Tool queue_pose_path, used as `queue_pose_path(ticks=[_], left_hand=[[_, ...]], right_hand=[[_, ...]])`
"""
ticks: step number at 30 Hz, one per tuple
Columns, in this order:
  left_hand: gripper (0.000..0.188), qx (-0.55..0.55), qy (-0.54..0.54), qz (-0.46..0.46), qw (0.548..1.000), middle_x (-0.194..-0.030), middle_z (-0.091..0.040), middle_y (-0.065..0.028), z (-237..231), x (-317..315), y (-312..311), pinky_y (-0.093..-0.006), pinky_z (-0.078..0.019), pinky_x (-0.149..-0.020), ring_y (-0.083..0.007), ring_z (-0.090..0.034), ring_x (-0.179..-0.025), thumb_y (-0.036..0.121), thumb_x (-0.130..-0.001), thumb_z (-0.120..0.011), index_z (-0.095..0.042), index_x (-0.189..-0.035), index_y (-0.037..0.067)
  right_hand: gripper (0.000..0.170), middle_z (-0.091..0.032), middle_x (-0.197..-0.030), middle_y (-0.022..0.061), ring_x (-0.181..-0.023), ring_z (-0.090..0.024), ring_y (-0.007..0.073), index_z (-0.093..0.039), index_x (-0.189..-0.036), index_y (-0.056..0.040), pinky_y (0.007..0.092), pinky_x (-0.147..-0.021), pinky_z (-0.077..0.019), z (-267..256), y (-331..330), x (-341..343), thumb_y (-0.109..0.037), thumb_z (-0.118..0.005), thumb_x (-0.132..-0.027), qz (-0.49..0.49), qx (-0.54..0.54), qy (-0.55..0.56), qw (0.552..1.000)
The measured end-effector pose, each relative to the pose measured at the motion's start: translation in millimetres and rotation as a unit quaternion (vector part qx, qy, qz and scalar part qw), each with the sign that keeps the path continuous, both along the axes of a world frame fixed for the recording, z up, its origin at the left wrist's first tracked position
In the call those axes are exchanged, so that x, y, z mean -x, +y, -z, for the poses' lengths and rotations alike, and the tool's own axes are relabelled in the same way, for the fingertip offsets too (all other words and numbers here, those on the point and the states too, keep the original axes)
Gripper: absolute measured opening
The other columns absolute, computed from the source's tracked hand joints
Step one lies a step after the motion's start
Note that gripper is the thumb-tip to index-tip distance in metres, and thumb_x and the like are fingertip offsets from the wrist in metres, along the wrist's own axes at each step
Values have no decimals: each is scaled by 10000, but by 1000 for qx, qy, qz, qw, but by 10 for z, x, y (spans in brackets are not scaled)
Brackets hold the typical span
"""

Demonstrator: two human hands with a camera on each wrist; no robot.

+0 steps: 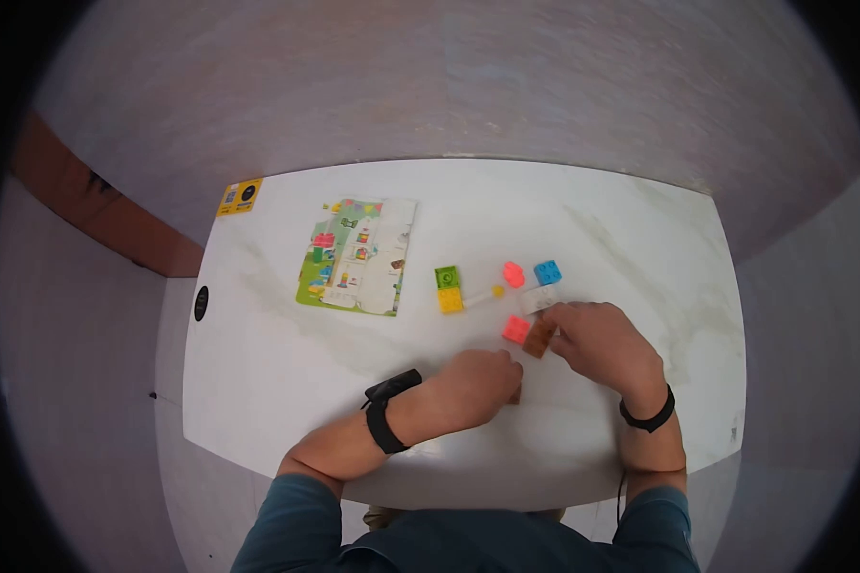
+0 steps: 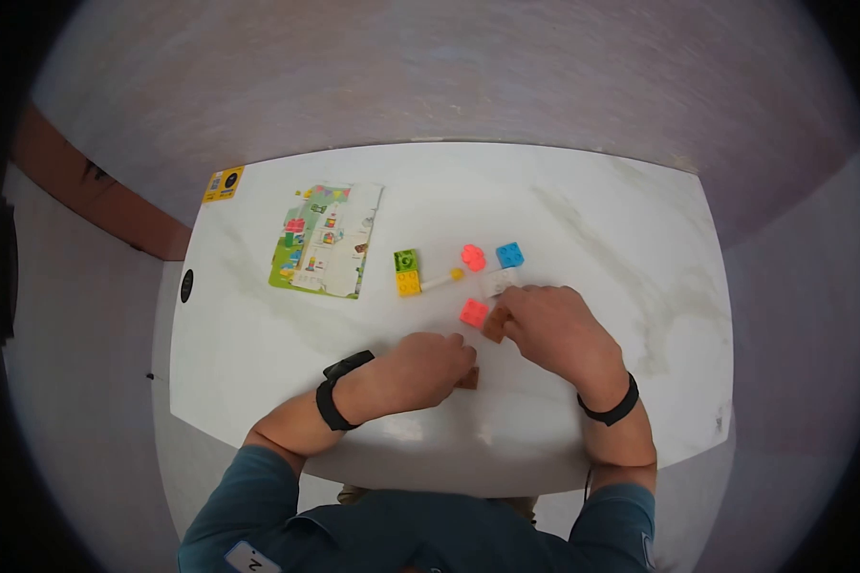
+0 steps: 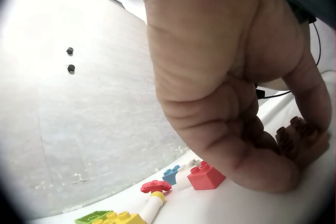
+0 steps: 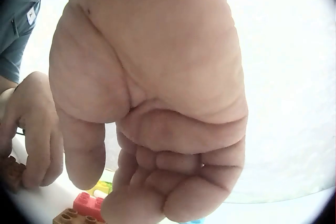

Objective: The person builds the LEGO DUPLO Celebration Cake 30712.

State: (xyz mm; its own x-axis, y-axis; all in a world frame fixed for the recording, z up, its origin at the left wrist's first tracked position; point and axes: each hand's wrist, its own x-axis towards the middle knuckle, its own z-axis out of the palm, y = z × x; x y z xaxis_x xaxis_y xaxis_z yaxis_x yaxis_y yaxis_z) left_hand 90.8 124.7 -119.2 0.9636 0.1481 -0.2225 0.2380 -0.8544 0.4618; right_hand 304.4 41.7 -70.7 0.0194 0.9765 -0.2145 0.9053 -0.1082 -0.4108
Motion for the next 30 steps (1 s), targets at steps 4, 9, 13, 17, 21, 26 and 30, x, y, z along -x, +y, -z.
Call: queue_pose_path(ticks=[4, 9, 13, 17, 21, 26, 30], left_hand=[[202, 9, 14, 0, 1000, -991, -677, -167, 4, -25, -1, -463, -579, -819, -357, -707, -947, 136, -857, -757, -666, -1006, 36], [300, 14, 47, -7, 999, -1009, -680, -172, -259, -46, 144, -464, -574, -845, -371, -699, -971, 194, -835, -797, -668, -1046, 24], [391, -30, -59, -81, 995, -1054, -679, -185, -415, 197, 590, -466, -563, -876, -391, -686, -998, 216, -811, -822, -653, -1097, 11], [394, -98, -46, -227, 968, -1063, -661, -195, -430, 275, 797, -470, -558, -874, -398, -682, -997, 197, -820, -807, -642, -1126, 11], [374, -70, -31, -226, 971, -1032, -646, -189, -379, 248, 826, -486, -560, -849, -407, -682, -960, 187, -821, -790, -646, -1131, 33], [303, -110, -8, -218, 970, -1040, -657, -176, -106, 142, 839, -480, -571, -815, -392, -698, -938, 165, -834, -773, -644, -1085, 56], [264, -119, -16, -191, 974, -1020, -662, -165, -15, 119, 786, -474, -573, -792, -378, -705, -936, 117, -837, -756, -644, -1070, 66]], right_hand=[[224, -732, -1029, 108, -993, -687, 335, -696, -1121, -68, 435, -860, -553, 93, -1, 10, -48, -653, -901, -24, -47, -3, 999], [248, -724, -1053, 108, -1025, -681, 337, -689, -1139, -64, 435, -870, -550, 68, 23, 2, -16, -647, -899, -34, -32, -24, 999], [332, -722, -1052, 123, -1016, -686, 338, -674, -1225, -57, 440, -876, -551, 87, 17, 40, -18, -642, -897, -13, -53, -17, 998], [419, -719, -1061, 147, -1009, -691, 341, -640, -1315, -53, 444, -873, -553, 13, 102, 185, -53, -655, -896, -17, -12, 58, 998], [506, -726, -1045, 135, -975, -701, 345, -586, -1395, -68, 444, -853, -558, 177, 131, 344, -130, -684, -903, -25, -10, 18, 999], [365, -702, -950, 134, -881, -700, 345, -623, -1264, -77, 449, -768, -559, 442, 120, 374, -124, -690, -908, -59, -59, -42, 996], [283, -695, -921, 118, -846, -712, 302, -623, -1187, -90, 409, -688, -557, 497, 113, 381, -64, -641, -906, -90, -78, -63, 991]])
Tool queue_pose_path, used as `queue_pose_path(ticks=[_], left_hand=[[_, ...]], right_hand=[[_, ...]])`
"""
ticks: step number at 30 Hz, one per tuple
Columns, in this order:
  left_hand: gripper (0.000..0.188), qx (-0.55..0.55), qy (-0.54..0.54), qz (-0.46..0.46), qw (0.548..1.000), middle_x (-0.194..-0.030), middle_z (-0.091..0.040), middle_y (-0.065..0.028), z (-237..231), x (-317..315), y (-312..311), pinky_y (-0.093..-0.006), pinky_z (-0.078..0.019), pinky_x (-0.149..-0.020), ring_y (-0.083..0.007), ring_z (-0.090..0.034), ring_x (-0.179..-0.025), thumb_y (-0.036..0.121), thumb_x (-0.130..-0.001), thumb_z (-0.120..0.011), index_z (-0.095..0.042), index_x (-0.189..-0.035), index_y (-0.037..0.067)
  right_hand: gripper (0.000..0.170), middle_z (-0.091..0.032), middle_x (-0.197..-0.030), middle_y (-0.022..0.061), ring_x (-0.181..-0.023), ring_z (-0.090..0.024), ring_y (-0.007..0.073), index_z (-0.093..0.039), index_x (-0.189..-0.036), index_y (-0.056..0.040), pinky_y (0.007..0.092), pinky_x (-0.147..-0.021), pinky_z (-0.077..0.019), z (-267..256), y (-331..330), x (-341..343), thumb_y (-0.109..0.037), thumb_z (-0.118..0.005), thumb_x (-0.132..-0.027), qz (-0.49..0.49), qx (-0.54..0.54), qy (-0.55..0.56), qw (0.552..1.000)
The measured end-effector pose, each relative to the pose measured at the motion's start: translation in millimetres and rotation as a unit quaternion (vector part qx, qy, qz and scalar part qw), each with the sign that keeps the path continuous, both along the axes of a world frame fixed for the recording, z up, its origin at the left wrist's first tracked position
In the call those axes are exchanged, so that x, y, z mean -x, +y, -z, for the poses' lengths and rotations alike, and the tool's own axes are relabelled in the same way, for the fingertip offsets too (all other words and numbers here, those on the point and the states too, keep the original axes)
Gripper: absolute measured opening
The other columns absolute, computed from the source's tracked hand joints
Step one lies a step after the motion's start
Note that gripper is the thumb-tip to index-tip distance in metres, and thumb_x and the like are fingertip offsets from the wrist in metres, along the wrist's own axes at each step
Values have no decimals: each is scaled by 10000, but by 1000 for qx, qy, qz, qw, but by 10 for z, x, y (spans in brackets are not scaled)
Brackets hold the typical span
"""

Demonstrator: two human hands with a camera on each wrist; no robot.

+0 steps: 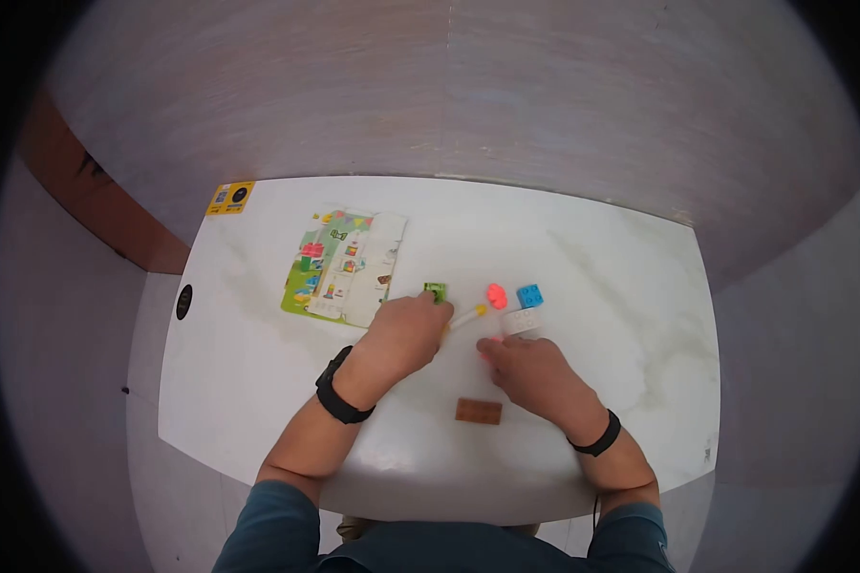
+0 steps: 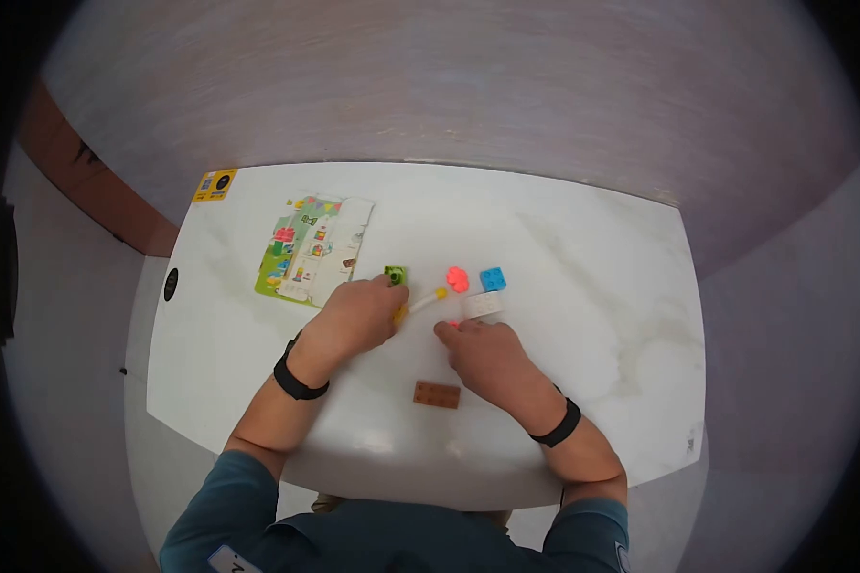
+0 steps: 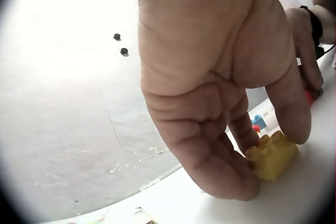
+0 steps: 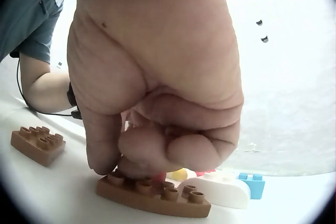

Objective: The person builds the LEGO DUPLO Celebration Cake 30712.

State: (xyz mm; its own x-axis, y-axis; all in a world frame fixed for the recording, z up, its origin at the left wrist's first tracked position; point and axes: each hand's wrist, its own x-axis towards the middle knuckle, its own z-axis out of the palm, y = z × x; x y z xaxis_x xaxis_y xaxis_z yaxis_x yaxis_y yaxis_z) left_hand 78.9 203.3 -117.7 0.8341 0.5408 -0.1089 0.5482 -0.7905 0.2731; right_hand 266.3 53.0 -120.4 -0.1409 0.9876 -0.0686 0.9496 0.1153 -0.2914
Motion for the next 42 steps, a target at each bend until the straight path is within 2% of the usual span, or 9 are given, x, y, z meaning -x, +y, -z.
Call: queue_pose_path(ticks=[5, 7, 9, 13, 19, 27, 34, 40, 42], left_hand=[[231, 2, -6, 9, 1000, -1007, -665, -164, 141, -32, -42, -486, -575, -797, -375, -706, -928, 92, -838, -742, -637, -1040, 58], [225, -2, -60, 15, 998, -1008, -664, -172, 257, 17, -1, -489, -576, -799, -384, -704, -930, 79, -836, -736, -622, -1026, 42], [222, -15, -64, 27, 997, -1004, -663, -180, 210, 39, -2, -494, -574, -786, -383, -700, -937, 75, -846, -722, -609, -1032, 28], [228, 11, -77, 43, 996, -993, -657, -178, 39, 47, -74, -494, -573, -783, -380, -694, -938, 82, -860, -713, -608, -1056, 32], [285, 58, -35, 114, 991, -1007, -636, -164, -85, 53, -205, -462, -556, -799, -369, -676, -922, 53, -868, -699, -623, -1143, 54], [374, 54, -106, 129, 984, -1007, -612, -162, -212, 71, -258, -457, -539, -788, -352, -667, -898, -14, -897, -648, -612, -1249, 105], [330, 118, -75, 145, 979, -1023, -623, -172, -271, 65, -254, -477, -545, -795, -362, -680, -924, 62, -954, -660, -586, -1275, 83], [348, 85, -86, 156, 980, -1044, -641, -182, -330, 51, -215, -480, -553, -800, -385, -678, -963, 127, -941, -697, -568, -1255, 47], [401, 66, -83, 105, 989, -1075, -649, -169, -337, 53, -204, -469, -554, -822, -379, -675, -983, 109, -903, -740, -558, -1255, 47]], right_hand=[[339, -698, -958, 124, -919, -708, 304, -623, -1240, -93, 426, -758, -557, -161, -47, 24, -66, -643, -902, -32, 29, 22, 999], [362, -699, -973, 125, -940, -706, 305, -623, -1261, -95, 432, -781, -556, -167, 30, 76, -72, -649, -901, -59, 24, 36, 997], [410, -696, -975, 116, -929, -708, 311, -620, -1293, -97, 435, -787, -549, -136, 24, 72, -114, -699, -891, 10, -6, 65, 998], [448, -691, -950, 112, -902, -713, 308, -631, -1298, -98, 421, -765, -542, -125, 28, 80, -162, -755, -872, 16, -24, 37, 999], [383, -680, -901, 99, -821, -710, 287, -675, -1223, -100, 412, -719, -530, -38, 29, 71, -179, -776, -862, 0, -28, 9, 1000], [232, -674, -834, 72, -765, -702, 265, -698, -1076, -99, 392, -656, -525, 61, 67, 8, -147, -763, -858, 13, -56, -14, 998], [216, -680, -847, 91, -775, -702, 291, -691, -1064, -91, 415, -678, -532, 82, 96, -16, -145, -756, -865, 17, -57, -6, 998], [242, -691, -886, 103, -803, -703, 324, -673, -1093, -90, 440, -717, -547, 98, 79, -62, -139, -753, -870, 43, -47, 23, 998], [262, -696, -913, 101, -811, -705, 318, -678, -1111, -95, 436, -717, -551, 88, 61, -63, -124, -759, -864, 24, -70, 40, 996]])
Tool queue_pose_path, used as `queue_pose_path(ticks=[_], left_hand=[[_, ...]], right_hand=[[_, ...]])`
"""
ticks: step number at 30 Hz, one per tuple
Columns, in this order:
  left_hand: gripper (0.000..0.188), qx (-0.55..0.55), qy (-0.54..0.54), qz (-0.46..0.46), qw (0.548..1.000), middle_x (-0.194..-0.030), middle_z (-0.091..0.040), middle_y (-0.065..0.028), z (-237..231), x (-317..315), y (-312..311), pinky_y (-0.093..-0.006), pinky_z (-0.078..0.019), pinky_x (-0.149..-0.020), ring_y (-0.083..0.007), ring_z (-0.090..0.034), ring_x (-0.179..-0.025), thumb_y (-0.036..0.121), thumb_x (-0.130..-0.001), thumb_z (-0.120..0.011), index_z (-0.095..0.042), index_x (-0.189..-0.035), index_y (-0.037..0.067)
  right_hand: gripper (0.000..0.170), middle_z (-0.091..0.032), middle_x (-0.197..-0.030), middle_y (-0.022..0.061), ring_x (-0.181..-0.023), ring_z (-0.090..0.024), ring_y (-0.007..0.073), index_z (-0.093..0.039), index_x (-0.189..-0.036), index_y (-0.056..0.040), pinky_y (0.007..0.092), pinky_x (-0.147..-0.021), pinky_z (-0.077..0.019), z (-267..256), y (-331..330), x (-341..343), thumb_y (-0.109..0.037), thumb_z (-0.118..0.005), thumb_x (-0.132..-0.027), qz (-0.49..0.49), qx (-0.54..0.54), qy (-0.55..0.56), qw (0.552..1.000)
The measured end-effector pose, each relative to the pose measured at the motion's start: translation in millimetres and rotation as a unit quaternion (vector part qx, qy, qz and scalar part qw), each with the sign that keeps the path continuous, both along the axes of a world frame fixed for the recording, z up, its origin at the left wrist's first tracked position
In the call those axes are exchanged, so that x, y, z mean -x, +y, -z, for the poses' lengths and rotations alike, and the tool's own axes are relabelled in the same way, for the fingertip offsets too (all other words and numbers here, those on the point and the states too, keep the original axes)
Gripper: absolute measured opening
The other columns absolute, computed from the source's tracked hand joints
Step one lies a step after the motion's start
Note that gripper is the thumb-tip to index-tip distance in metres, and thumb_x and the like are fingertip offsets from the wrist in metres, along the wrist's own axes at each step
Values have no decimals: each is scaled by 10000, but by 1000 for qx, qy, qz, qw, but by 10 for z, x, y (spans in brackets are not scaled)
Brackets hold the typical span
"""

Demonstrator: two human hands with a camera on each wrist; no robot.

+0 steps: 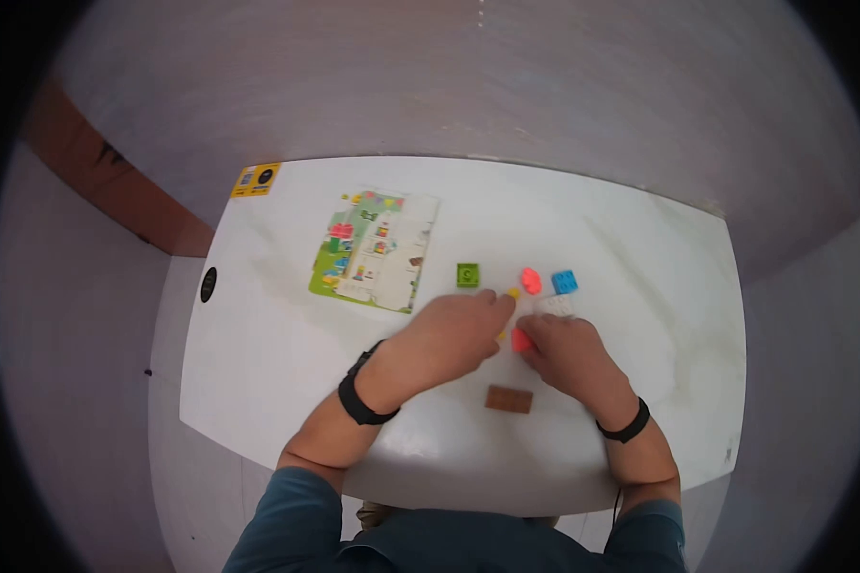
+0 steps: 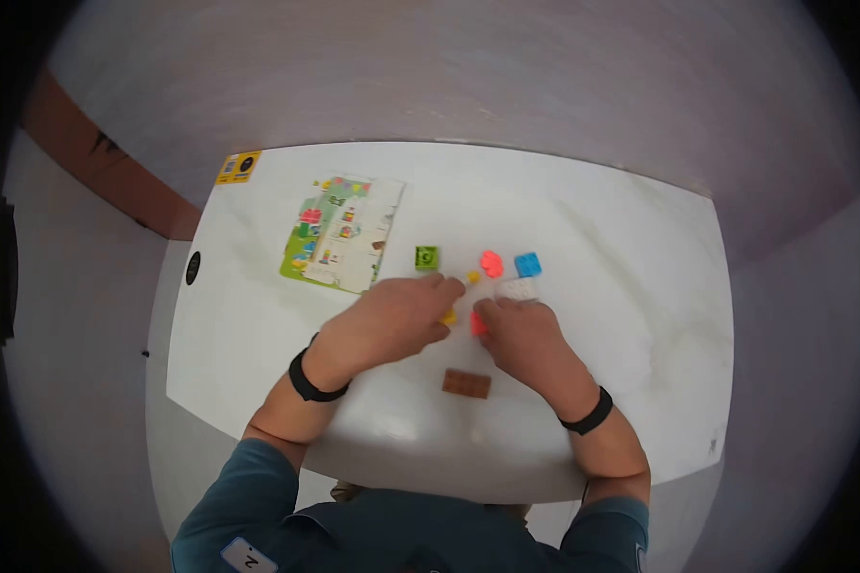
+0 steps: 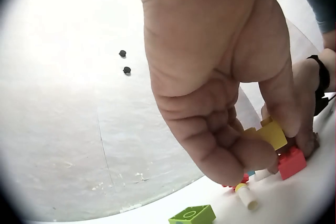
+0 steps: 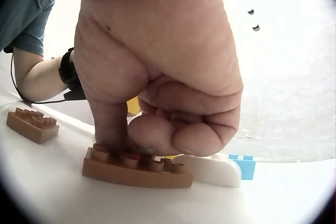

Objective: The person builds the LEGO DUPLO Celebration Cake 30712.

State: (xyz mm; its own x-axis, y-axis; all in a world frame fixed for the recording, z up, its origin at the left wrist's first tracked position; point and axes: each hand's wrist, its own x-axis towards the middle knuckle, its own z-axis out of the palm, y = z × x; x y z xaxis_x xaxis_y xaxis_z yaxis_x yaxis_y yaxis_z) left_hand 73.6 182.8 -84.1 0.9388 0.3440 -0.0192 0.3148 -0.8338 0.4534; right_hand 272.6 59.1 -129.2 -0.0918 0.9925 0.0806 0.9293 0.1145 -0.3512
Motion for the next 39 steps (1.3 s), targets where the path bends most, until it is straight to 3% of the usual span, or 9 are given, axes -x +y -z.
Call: queue_pose_path(ticks=[4, 11, 16, 22, 24, 27, 29, 35, 39], left_hand=[[474, 6, -16, -4, 1000, -1082, -646, -132, -72, -21, 0, -451, -554, -845, -362, -668, -1014, 41, -819, -795, -559, -1229, 43], [371, 9, -6, -3, 1000, -1063, -633, -124, -147, -67, -26, -436, -559, -848, -345, -667, -1005, 25, -810, -780, -609, -1140, 38], [359, -2, -68, 7, 998, -1099, -626, -127, -115, -46, -2, -433, -564, -852, -347, -662, -1018, 5, -806, -760, -643, -1143, 42], [335, -14, -115, 12, 993, -1069, -607, -148, -8, -2, 36, -464, -552, -824, -363, -649, -1011, 35, -820, -711, -633, -1145, 28], [340, -22, -113, 8, 993, -1052, -608, -139, 43, -2, 27, -457, -554, -806, -355, -657, -993, 52, -809, -743, -620, -1126, 31], [333, -24, -105, 5, 994, -1042, -612, -131, 55, 9, 9, -446, -556, -790, -340, -666, -980, 69, -811, -763, -612, -1105, 33], [329, -21, -101, 5, 995, -1034, -615, -127, 68, 9, 9, -441, -557, -782, -331, -671, -972, 79, -813, -773, -607, -1094, 34], [312, -40, -60, -1, 997, -1016, -620, -124, 175, -12, 12, -429, -559, -777, -313, -684, -949, 93, -816, -786, -609, -1065, 31], [230, -46, -39, 2, 998, -1039, -633, -157, 234, -13, -2, -444, -550, -783, -334, -686, -942, -2, -810, -711, -638, -1026, 29]], right_hand=[[277, -697, -927, 99, -813, -706, 309, -682, -1129, -96, 429, -714, -552, 12, -9, -21, -111, -761, -864, 7, 18, -1, 1000], [223, -700, -887, 96, -809, -710, 302, -688, -1099, -90, 425, -707, -549, -42, 1, -19, -127, -737, -885, 18, 34, -28, 999], [159, -705, -848, 99, -814, -714, 305, -686, -1018, -69, 430, -712, -551, -206, -39, -25, -140, -733, -883, 27, 50, -68, 996], [243, -725, -921, 116, -854, -714, 331, -673, -934, -77, 451, -756, -551, -562, -181, 186, -287, -776, -864, -49, 109, -44, 992], [333, -719, -920, 126, -858, -720, 333, -658, -942, -70, 451, -755, -558, -596, -190, 332, -346, -802, -825, -54, 301, -66, 950], [320, -688, -864, 111, -820, -723, 309, -661, -960, -77, 431, -721, -556, -315, -299, 444, -337, -804, -838, -100, 180, -68, 976], [334, -687, -900, 102, -806, -720, 297, -658, -997, -79, 447, -722, -538, -253, -289, 489, -338, -802, -842, -99, 185, -83, 974], [208, -669, -891, 103, -776, -701, 294, -675, -906, -76, 460, -747, -511, -223, -265, 503, -252, -748, -822, -141, 108, -107, 978], [187, -658, -863, 101, -766, -695, 291, -677, -873, -77, 457, -735, -510, -355, -262, 532, -241, -726, -797, -150, 133, -77, 977]])
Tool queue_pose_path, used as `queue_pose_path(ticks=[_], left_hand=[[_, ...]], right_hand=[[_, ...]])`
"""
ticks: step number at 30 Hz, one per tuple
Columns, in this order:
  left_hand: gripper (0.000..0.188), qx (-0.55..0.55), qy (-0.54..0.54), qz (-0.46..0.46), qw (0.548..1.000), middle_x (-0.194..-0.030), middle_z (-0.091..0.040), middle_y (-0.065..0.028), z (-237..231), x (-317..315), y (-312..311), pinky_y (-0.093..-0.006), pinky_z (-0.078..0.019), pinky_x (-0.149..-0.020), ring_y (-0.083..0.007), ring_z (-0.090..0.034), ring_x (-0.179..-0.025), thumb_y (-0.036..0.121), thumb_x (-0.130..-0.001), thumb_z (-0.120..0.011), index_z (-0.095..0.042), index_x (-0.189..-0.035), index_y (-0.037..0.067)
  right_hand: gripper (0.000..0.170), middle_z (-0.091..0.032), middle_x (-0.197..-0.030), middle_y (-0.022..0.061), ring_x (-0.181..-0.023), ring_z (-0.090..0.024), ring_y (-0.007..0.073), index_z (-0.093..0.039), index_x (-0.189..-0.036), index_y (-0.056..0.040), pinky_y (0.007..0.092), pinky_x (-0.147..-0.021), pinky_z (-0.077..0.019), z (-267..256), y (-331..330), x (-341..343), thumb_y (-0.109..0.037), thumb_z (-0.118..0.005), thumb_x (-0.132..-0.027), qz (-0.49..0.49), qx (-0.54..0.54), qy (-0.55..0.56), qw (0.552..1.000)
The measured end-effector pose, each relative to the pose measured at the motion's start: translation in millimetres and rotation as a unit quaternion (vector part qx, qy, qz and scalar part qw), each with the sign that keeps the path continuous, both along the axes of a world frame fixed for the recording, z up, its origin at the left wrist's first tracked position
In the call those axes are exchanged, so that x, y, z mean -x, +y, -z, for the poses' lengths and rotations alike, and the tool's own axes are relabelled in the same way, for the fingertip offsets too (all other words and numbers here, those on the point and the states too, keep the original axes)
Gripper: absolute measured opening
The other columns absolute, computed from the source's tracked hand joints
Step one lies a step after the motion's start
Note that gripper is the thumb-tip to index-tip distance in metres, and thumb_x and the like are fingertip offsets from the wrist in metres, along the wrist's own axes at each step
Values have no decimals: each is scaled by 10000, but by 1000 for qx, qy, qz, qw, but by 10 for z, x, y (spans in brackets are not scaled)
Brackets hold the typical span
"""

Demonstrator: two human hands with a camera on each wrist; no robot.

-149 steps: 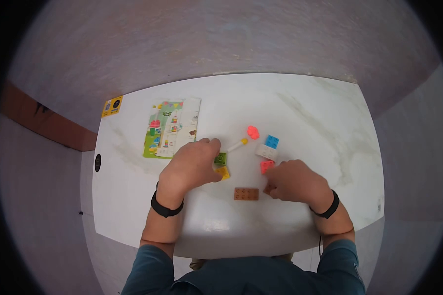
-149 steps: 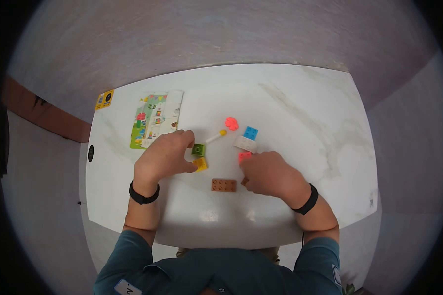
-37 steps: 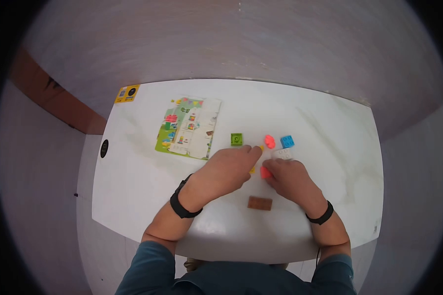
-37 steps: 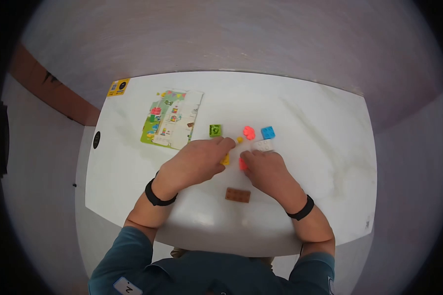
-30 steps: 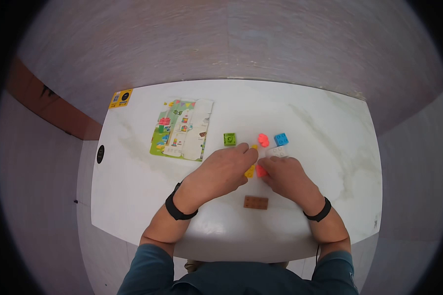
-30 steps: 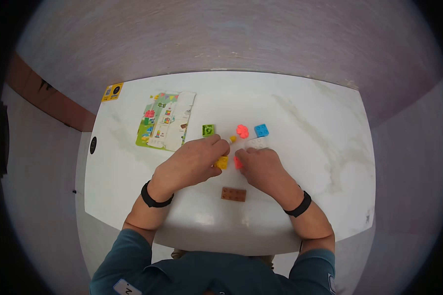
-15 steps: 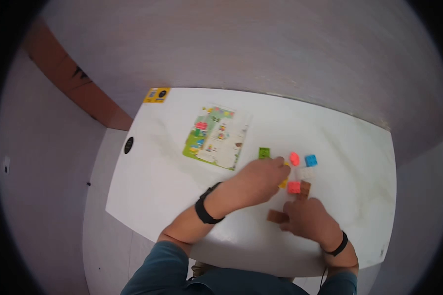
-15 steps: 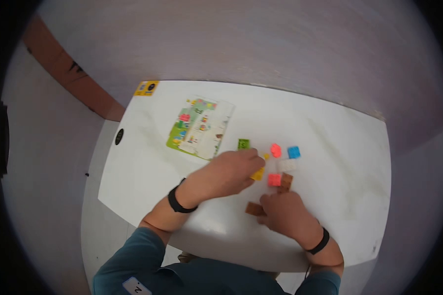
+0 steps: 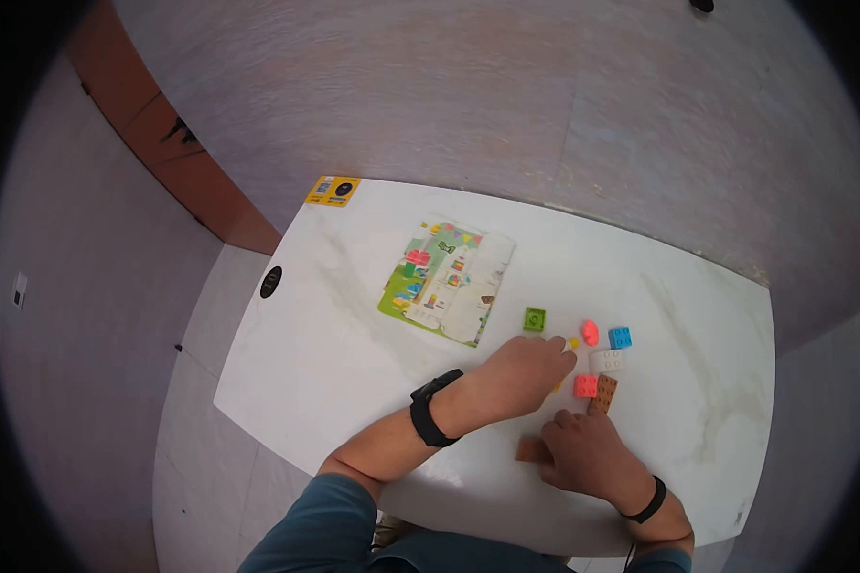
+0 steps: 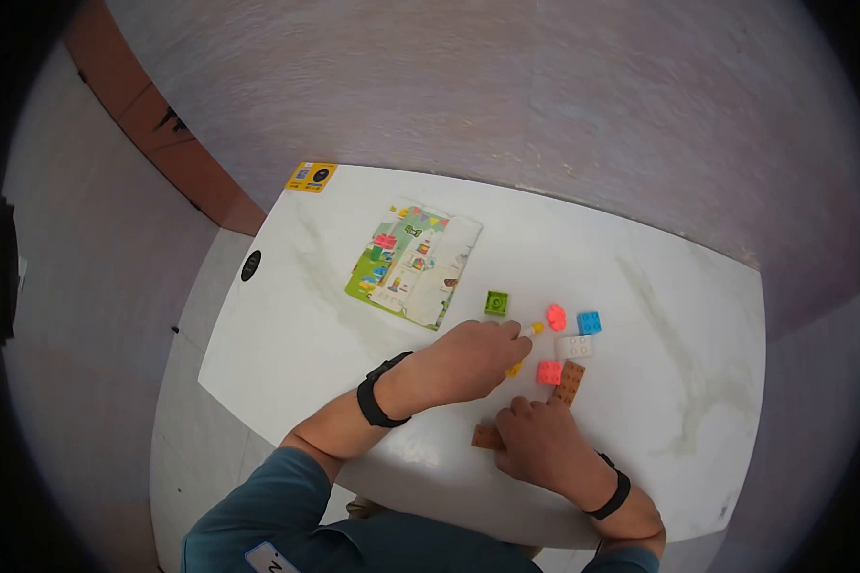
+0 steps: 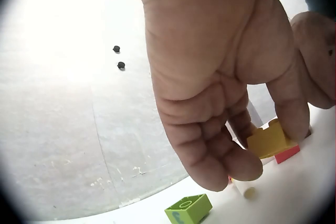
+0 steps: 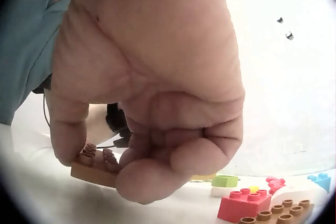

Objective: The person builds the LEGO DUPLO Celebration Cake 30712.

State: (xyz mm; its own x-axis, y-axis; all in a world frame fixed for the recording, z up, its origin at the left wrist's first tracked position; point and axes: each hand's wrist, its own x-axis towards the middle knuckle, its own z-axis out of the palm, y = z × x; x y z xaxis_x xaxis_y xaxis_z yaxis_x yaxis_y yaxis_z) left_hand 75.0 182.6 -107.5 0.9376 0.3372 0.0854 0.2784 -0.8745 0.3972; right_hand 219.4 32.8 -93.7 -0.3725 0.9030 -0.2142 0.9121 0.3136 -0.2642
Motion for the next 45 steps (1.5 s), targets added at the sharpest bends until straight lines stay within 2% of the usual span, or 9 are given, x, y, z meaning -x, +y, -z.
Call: queue_pose_path(ticks=[5, 23, 28, 29, 31, 34, 38, 40, 45], left_hand=[[297, -43, -5, -5, 999, -1006, -619, -129, 100, -15, -10, -427, -560, -772, -315, -675, -906, 65, -801, -783, -628, -1053, 55], [324, 60, 135, 3, 989, -1051, -673, -162, 47, -113, 19, -473, -579, -822, -358, -710, -983, 135, -816, -790, -636, -1086, 44], [418, 66, 47, -99, 992, -1229, -693, -183, -305, 169, 384, -482, -539, -978, -397, -666, -1129, 191, -886, -738, -658, -1266, 36], [377, 29, -28, -151, 988, -1165, -702, -192, -261, 257, 460, -483, -544, -939, -396, -676, -1092, 177, -895, -733, -664, -1236, 34], [363, 15, -35, -237, 971, -1122, -705, -199, -369, 340, 584, -483, -544, -889, -391, -686, -1044, 177, -899, -737, -665, -1223, 32], [370, 12, -6, -257, 966, -1078, -707, -202, -387, 378, 626, -486, -539, -849, -382, -693, -1003, 179, -894, -743, -659, -1221, 27], [394, 30, 48, -193, 980, -1120, -701, -182, -423, 267, 456, -468, -544, -892, -372, -685, -1038, 179, -884, -750, -658, -1242, 42], [416, 41, 72, -148, 985, -1149, -693, -177, -340, 190, 370, -465, -547, -907, -370, -680, -1058, 176, -878, -757, -650, -1260, 49], [505, 100, 173, -46, 979, -1163, -655, -151, -326, -47, 95, -461, -562, -911, -351, -674, -1093, 150, -831, -797, -616, -1294, 62]], right_hand=[[207, -647, -835, 98, -757, -691, 287, -666, -867, -70, 458, -722, -509, 16, -46, 35, -258, -723, -800, 9, -12, 23, 1000], [271, -664, -918, 101, -838, -694, 279, -667, -964, -64, 441, -740, -505, 183, -53, 67, -283, -770, -842, 2, 15, -6, 1000], [244, -645, -907, 94, -794, -686, 272, -654, -950, -71, 437, -713, -494, 205, -82, 21, -249, -775, -836, -9, -32, 48, 998], [244, -645, -907, 94, -794, -686, 272, -654, -950, -71, 437, -713, -494, 218, -86, 18, -249, -775, -836, 1, -29, 47, 998], [239, -640, -905, 92, -774, -683, 268, -655, -957, -73, 426, -700, -491, 252, -76, 25, -236, -778, -832, -13, -33, 41, 999], [237, -638, -903, 91, -771, -684, 263, -655, -958, -74, 415, -692, -487, 279, -82, 9, -232, -779, -831, -14, -38, 53, 998], [248, -639, -907, 92, -767, -683, 262, -659, -967, -72, 408, -688, -484, 287, -87, 46, -239, -782, -830, -2, -33, 44, 998], [326, -654, -998, 102, -872, -693, 272, -663, -1056, -70, 426, -780, -505, 224, -71, 59, -295, -784, -854, 7, 29, 4, 1000], [257, -678, -1014, 112, -886, -699, 282, -672, -1016, -73, 425, -767, -509, 102, -60, -91, -264, -764, -871, -3, 63, 24, 998]])
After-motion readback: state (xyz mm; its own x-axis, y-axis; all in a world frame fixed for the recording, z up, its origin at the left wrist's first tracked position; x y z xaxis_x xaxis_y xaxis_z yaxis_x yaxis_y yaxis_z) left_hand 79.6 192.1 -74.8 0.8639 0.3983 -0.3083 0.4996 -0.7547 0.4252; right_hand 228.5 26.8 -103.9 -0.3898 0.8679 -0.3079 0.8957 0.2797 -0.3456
